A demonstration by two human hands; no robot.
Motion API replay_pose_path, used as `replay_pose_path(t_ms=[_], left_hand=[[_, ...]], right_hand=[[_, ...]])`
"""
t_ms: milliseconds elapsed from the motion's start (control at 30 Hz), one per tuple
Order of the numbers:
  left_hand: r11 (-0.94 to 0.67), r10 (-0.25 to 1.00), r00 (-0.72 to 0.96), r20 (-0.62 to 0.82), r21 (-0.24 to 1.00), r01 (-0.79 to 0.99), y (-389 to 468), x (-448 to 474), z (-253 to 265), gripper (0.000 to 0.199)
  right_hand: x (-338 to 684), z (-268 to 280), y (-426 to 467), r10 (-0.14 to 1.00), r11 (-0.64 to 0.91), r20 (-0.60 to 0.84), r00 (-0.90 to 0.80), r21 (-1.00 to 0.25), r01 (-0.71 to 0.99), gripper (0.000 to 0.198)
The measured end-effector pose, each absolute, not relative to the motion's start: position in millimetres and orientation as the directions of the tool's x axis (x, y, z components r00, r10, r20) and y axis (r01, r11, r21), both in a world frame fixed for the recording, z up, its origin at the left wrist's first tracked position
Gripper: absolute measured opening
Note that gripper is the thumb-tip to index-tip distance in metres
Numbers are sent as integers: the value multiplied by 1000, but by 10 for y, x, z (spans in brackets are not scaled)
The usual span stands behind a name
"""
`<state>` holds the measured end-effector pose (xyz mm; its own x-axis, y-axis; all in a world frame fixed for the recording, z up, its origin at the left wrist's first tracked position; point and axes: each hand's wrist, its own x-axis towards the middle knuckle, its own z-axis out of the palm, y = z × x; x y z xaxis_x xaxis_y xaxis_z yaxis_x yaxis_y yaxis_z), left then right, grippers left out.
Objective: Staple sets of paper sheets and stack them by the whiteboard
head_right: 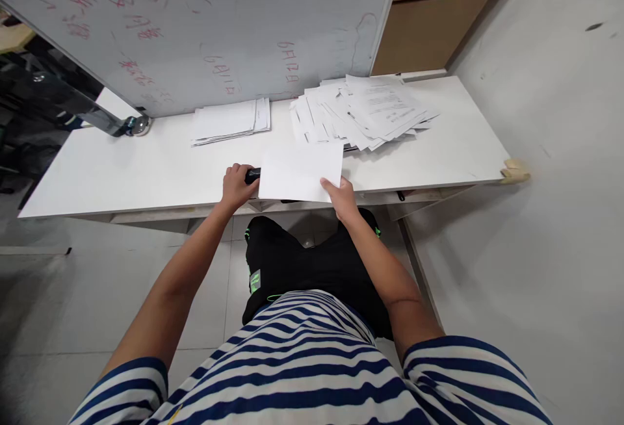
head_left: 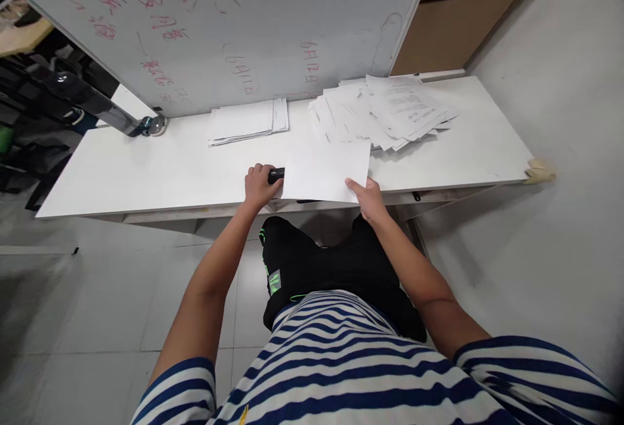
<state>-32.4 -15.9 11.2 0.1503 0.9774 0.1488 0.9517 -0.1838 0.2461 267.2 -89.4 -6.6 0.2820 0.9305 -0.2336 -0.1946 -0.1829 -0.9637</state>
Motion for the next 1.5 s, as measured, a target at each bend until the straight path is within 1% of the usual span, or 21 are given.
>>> replay_pose_path(t_ms=[67, 133, 200, 267, 367, 467, 533, 633, 667, 700, 733, 800, 867, 967, 1100, 1167, 1200, 1267, 1333, 1400, 1500], left_hand=[[-207, 970, 171, 173, 213, 955, -154, -340, 66, 29], [-207, 963, 163, 214, 199, 958, -153, -351, -1, 31], [-209, 953, 146, 265, 230, 951, -153, -351, -66, 40], [-244, 936, 150, 318, 282, 928, -152, -344, -114, 46], [-294, 912, 170, 374, 306, 905, -156, -331, -152, 42], [-303, 895, 175, 409, 272, 913, -168, -324, -175, 39], [-305, 890, 178, 419, 260, 916, -178, -319, -187, 39], [-305, 893, 177, 414, 266, 914, -193, -308, -193, 40], [-307, 894, 179, 411, 270, 912, -197, -304, -191, 41], [-311, 894, 183, 410, 274, 910, -200, -300, -189, 41], [-315, 893, 186, 409, 277, 908, -203, -297, -188, 41], [-315, 893, 181, 413, 283, 906, -205, -295, -189, 41], [-311, 892, 174, 418, 288, 906, -201, -299, -199, 40], [-314, 888, 173, 426, 287, 905, -185, -311, -220, 38], [-315, 880, 176, 441, 264, 912, -176, -327, -222, 37], [-310, 875, 167, 455, 261, 914, -180, -333, -208, 36], [-306, 873, 160, 460, 263, 915, -182, -336, -200, 36], [-295, 875, 147, 460, 270, 916, -184, -342, -188, 36], [-291, 880, 144, 452, 276, 916, -177, -349, -185, 35], [-291, 882, 143, 449, 280, 915, -165, -354, -191, 36], [-282, 882, 132, 452, 282, 917, -151, -355, -195, 37]], right_hand=[[2523, 62, -684, 953, -154, -194, 234, -972, -178, 48], [2329, 207, -385, 976, -107, -129, 176, -986, -129, 43], [2098, 344, -2, 992, -38, -46, 117, -997, -72, 38], [1841, 443, 443, 998, 9, 6, 64, -998, -60, 35], [1436, 485, 1138, 1000, -26, -27, 12, -998, -62, 30], [1053, 402, 1734, 997, -51, -53, 59, -998, -34, 25], [841, 302, 2020, 994, -81, -81, 74, -997, -11, 28], [625, 135, 2229, 986, -167, -168, -10, -985, 43, 43], [583, 86, 2235, 983, -167, -173, -59, -981, 98, 50], [554, 45, 2210, 982, -131, -152, -109, -975, 180, 57], [536, 15, 2157, 982, -55, -103, -157, -958, 281, 65], [529, -8, 1983, 971, 153, 37, -237, -855, 495, 79], [551, 25, 1759, 950, 299, 150, -275, -694, 655, 89], [661, 136, 1418, 923, 385, 231, -308, -520, 762, 92], [1103, 240, 1070, 896, 433, 268, -354, -349, 831, 83], [1492, 241, 961, 912, 379, 275, -305, -280, 882, 78], [1722, 234, 922, 927, 322, 280, -248, -259, 911, 75], [2229, 224, 869, 953, 155, 293, -79, -248, 956, 68], [2751, 233, 834, 948, -28, 298, 114, -277, 960, 62], [3234, 263, 803, 914, -188, 285, 289, -335, 923, 58], [3798, 317, 754, 866, -351, 198, 458, -412, 841, 59]])
